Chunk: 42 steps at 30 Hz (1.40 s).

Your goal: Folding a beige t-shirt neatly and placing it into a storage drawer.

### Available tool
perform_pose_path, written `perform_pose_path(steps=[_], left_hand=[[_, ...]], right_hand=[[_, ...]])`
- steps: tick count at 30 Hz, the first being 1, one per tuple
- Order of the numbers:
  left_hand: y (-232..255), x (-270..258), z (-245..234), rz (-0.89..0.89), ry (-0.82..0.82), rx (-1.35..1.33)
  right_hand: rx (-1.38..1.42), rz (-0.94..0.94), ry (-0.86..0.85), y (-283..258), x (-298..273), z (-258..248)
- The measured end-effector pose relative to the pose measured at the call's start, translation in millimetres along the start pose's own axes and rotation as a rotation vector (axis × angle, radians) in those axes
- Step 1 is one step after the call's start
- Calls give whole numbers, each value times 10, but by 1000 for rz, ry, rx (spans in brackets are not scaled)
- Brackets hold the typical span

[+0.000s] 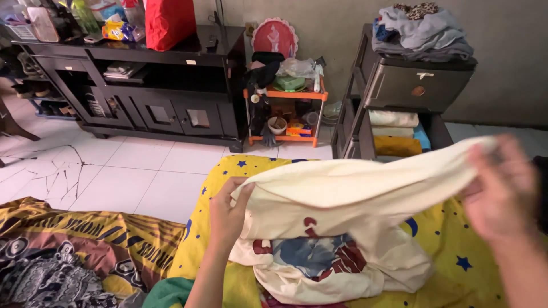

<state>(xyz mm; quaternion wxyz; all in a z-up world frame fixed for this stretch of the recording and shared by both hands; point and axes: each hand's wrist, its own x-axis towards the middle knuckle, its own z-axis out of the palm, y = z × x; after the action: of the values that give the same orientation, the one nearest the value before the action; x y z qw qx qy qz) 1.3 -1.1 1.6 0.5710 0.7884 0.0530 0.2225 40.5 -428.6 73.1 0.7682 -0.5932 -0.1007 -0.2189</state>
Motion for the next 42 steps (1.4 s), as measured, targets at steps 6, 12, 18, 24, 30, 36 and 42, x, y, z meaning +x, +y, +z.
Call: perform_pose_path(steps=[6, 12, 18, 24, 30, 36, 42], left_hand=[[-194, 3, 125, 88, -140, 11], [170, -155, 309, 155, -416, 152], [211, -454, 713, 789, -370, 206], [149, -517, 666, 747, -429, 238], [112, -205, 189, 209, -602, 537], [68, -19, -134, 106, -394, 281], [222, -20, -278, -121, -256, 54]], right_hand=[[-536, -76, -62, -112, 245, -438], [-1421, 346, 301, -196, -280, 83], [-1014, -60, -368, 271, -893, 765], [-874, 77, -666, 588, -1140, 1225], [-928, 5, -524, 610, -939, 1000], [-1048, 108, -282, 270, -755, 872], [-1009, 159, -60, 129, -768, 829]])
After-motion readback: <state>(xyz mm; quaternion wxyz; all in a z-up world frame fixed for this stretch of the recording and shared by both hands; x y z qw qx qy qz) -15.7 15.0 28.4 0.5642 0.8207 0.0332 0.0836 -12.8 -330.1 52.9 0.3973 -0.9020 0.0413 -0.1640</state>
